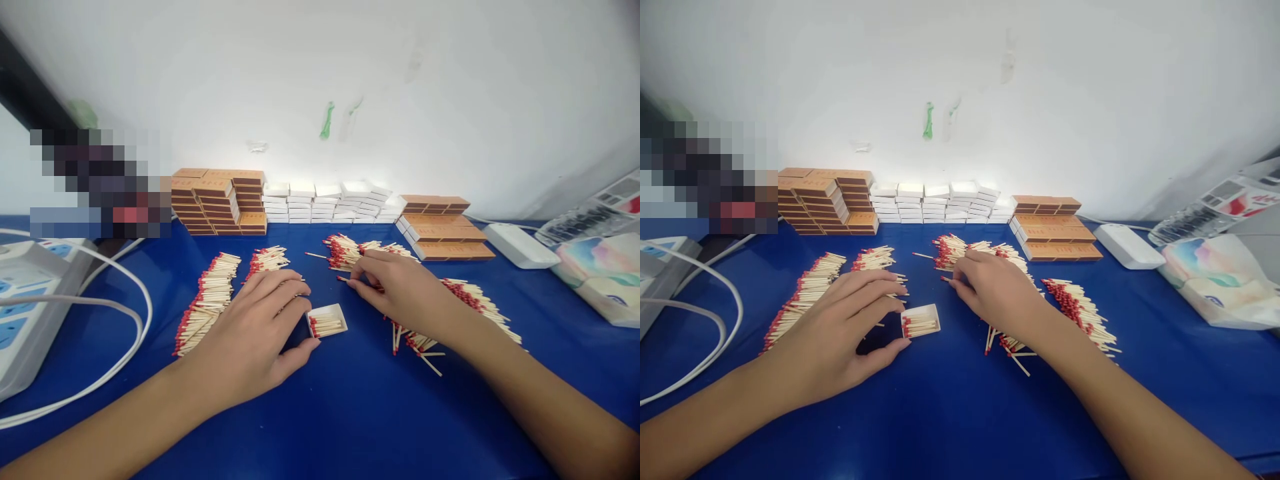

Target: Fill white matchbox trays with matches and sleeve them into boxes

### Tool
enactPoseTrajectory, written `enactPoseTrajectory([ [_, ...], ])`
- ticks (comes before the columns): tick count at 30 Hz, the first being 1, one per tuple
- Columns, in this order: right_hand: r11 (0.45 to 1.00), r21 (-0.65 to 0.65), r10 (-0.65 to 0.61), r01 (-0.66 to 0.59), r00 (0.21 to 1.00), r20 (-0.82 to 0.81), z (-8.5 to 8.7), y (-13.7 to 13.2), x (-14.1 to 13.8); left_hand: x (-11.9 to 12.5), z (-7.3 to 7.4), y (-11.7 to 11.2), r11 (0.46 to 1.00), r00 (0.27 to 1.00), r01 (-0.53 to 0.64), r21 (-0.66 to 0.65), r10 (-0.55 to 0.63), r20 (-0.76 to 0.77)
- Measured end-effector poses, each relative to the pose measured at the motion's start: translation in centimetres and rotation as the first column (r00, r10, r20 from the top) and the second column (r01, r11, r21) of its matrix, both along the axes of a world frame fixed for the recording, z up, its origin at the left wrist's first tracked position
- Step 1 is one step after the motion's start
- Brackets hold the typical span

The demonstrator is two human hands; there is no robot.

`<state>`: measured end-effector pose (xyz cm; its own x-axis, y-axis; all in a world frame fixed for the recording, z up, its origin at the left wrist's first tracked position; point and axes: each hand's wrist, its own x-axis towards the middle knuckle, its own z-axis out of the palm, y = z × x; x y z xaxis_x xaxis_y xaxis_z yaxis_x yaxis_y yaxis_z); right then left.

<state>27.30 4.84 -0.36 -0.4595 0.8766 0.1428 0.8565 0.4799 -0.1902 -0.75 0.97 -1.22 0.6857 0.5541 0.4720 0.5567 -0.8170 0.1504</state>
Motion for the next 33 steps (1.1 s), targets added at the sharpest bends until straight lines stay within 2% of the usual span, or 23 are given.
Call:
enactPoseTrajectory([
  [10,0.997,-0.059,-0.039,0.043,0.997,0.069,0.2,0.0,0.0,0.0,0.0,0.1,1.0,1.0,0.004,-0.006,-0.004,-0.005],
  [15,0.995,-0.097,0.04,-0.038,0.999,0.012,0.4,-0.6,-0.4,-0.2,0.0,0.2,1.0,1.0,-0.009,-0.002,0.009,-0.013],
  [20,0.985,0.026,0.172,-0.17,0.982,-0.08,0.9,-2.3,-1.6,-0.3,-0.1,0.2,1.0,1.0,-0.011,-0.012,0.011,-0.011],
  [27,0.948,0.121,0.295,-0.293,0.955,-0.001,1.5,-4.0,-2.9,-0.1,0.0,0.3,1.0,1.0,-0.013,0.004,0.013,-0.007],
  [30,0.958,0.116,0.266,-0.263,0.964,-0.009,1.4,-3.4,-2.2,0.0,0.0,0.3,1.0,1.0,-0.017,0.003,0.017,-0.006],
  [33,0.975,0.153,0.163,-0.162,0.987,0.009,1.0,-2.3,-1.3,-0.1,0.0,0.2,1.0,1.0,-0.017,0.003,0.017,-0.003],
])
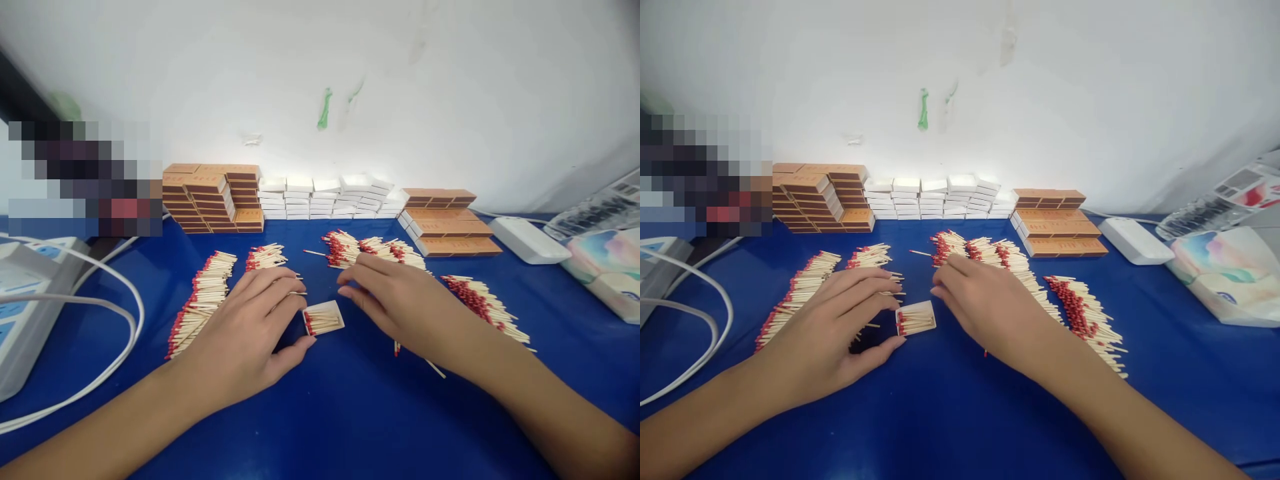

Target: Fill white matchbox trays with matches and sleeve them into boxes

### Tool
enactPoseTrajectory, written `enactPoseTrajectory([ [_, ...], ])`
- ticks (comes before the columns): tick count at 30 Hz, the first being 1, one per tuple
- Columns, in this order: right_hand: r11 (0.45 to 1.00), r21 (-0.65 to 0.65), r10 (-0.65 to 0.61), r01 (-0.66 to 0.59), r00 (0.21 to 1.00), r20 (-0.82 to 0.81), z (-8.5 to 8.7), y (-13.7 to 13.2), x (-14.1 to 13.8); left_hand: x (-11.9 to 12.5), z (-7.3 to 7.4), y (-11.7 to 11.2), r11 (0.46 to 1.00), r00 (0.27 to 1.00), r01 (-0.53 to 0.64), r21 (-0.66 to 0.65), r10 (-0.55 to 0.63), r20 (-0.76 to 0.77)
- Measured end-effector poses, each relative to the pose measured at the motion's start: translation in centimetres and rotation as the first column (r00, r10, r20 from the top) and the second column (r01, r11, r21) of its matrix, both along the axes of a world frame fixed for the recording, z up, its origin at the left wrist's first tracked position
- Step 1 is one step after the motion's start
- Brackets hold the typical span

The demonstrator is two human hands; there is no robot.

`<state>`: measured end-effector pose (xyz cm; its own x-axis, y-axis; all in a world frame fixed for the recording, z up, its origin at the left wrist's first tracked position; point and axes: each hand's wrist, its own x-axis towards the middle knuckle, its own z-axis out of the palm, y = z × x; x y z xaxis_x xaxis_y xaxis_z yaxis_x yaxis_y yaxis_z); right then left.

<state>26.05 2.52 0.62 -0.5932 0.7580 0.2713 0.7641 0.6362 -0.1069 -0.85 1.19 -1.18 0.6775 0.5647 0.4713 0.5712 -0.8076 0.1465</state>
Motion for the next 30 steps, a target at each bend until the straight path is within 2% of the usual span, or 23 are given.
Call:
enactPoseTrajectory([
  [5,0.99,-0.002,-0.143,0.144,0.987,0.077,-0.9,1.4,0.9,0.0,-0.1,-0.2,1.0,1.0,0.007,-0.001,-0.007,0.002],
  [30,0.983,-0.061,-0.168,0.171,0.984,0.06,-1.4,2.1,0.9,-0.1,0.0,-0.3,1.0,1.0,0.011,-0.008,-0.011,-0.013],
])
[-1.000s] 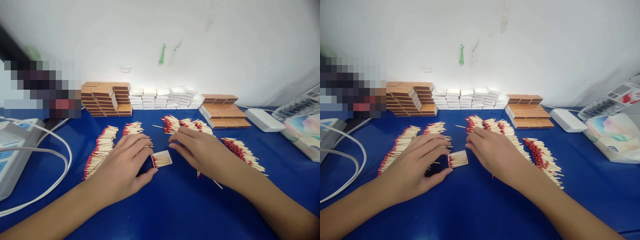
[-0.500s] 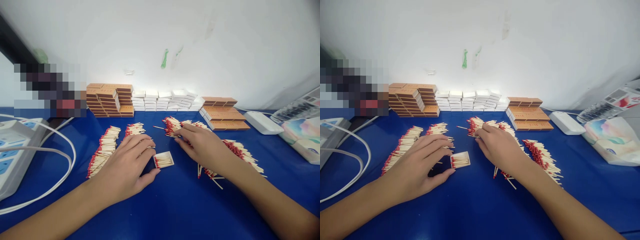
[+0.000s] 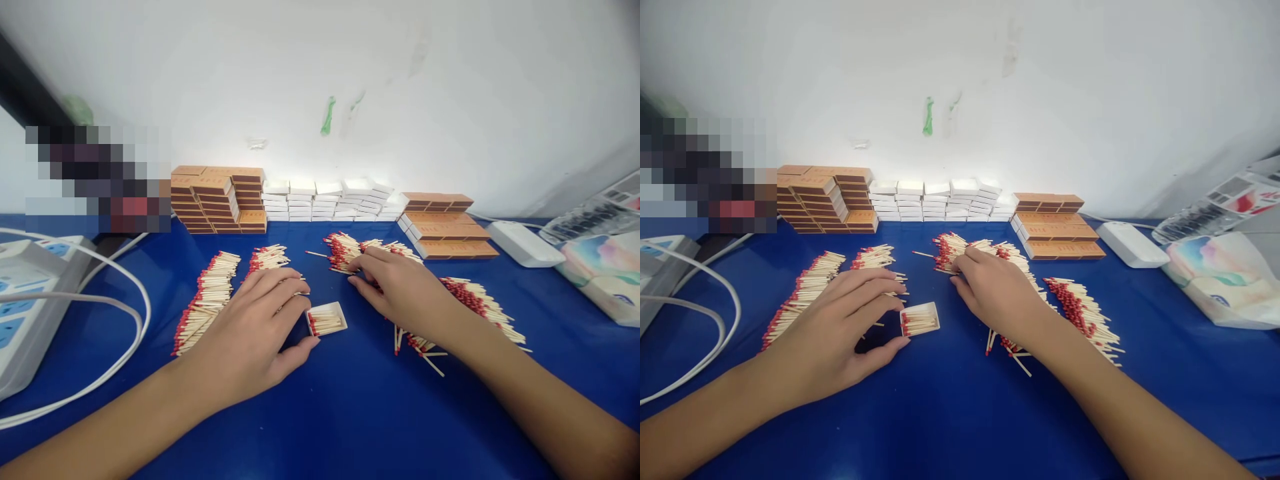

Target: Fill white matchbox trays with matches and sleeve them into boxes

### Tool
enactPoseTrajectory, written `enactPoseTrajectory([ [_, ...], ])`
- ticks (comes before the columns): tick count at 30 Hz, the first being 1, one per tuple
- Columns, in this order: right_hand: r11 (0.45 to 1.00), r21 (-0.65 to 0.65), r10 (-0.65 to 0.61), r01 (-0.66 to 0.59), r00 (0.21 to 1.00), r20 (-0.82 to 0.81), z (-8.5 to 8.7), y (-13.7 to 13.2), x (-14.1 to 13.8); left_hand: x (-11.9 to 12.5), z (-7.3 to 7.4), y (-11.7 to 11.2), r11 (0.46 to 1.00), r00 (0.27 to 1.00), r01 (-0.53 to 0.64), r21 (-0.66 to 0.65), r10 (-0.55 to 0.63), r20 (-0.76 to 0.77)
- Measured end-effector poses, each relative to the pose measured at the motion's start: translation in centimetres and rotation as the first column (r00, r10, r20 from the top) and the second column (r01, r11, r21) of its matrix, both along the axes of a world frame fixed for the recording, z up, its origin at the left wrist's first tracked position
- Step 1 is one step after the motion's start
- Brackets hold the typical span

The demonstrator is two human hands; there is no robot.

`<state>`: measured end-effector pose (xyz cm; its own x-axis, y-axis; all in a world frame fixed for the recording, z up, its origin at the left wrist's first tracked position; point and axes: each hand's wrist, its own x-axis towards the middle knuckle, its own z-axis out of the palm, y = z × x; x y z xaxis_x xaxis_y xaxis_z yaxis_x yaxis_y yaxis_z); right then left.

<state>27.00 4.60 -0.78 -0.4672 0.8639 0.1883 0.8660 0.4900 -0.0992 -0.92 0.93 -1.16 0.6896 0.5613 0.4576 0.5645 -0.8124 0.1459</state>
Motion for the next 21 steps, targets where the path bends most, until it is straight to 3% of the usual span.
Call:
enactPoseTrajectory([
  [21,0.999,-0.031,0.016,-0.021,0.99,-0.141,0.08,-0.43,-0.81,0.08,0.03,-0.09,1.0,1.0,0.009,-0.01,-0.009,0.015],
])
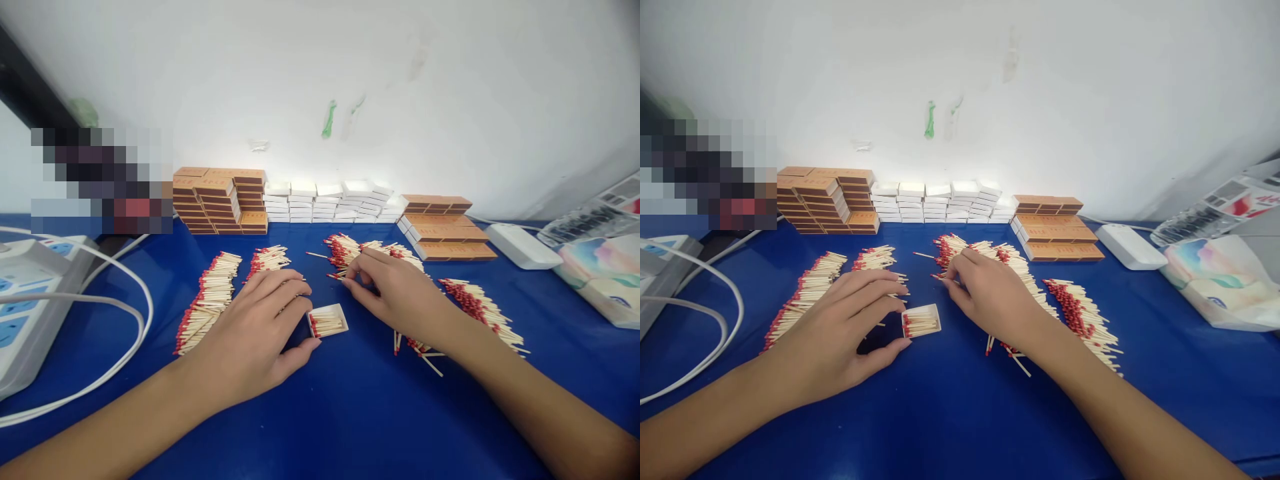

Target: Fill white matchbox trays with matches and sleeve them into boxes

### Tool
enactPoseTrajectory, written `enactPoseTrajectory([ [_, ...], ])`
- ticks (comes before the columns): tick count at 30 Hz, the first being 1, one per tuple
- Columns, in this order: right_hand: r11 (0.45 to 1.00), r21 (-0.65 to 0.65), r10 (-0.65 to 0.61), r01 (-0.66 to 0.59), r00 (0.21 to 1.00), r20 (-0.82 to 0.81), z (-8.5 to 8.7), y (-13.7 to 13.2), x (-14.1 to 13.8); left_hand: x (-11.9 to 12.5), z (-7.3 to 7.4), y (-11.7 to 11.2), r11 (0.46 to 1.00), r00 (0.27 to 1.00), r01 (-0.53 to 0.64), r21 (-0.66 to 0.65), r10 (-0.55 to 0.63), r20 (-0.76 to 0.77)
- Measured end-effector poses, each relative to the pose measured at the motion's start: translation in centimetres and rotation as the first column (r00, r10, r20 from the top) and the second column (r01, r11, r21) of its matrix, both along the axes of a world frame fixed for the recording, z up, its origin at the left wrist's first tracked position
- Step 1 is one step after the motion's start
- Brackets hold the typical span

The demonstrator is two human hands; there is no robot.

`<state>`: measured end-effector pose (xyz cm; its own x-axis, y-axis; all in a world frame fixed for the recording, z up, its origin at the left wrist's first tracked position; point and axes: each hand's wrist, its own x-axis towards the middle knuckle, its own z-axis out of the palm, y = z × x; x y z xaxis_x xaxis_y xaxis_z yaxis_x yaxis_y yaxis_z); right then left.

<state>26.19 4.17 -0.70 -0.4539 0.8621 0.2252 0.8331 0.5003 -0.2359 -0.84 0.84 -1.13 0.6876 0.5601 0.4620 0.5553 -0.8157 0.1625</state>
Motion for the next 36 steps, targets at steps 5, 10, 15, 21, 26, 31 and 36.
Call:
enactPoseTrajectory([
  [5,1.0,-0.021,0.004,-0.004,1.0,-0.002,-0.6,-0.1,-0.9,0.0,-0.1,0.0,1.0,1.0,0.006,0.005,-0.006,-0.001],
  [10,1.0,0.004,-0.002,0.002,1.0,-0.007,-0.5,0.1,-0.5,0.1,-0.1,0.2,1.0,1.0,0.003,0.022,-0.003,0.001],
  [15,0.999,-0.041,0.006,-0.004,0.999,0.047,-0.2,0.2,0.0,0.0,-0.1,0.1,1.0,1.0,-0.007,0.011,0.006,0.002],
  [21,0.999,-0.029,-0.026,0.027,0.999,0.018,-0.6,0.3,-0.5,0.0,0.0,0.0,1.0,1.0,0.011,0.006,-0.011,0.003],
  [26,1.0,-0.002,-0.024,0.024,1.0,-0.008,-1.1,0.4,-0.5,0.1,-0.1,0.1,1.0,1.0,0.008,-0.005,-0.008,0.001],
  [31,0.999,0.032,-0.008,0.008,1.0,-0.023,-1.4,0.5,-0.3,0.0,-0.2,0.1,1.0,1.0,0.009,0.013,-0.009,0.004],
  [36,0.999,0.032,-0.015,0.016,0.999,-0.03,-1.4,0.5,-0.3,0.0,-0.2,0.1,1.0,1.0,0.008,0.002,-0.008,0.0],
])
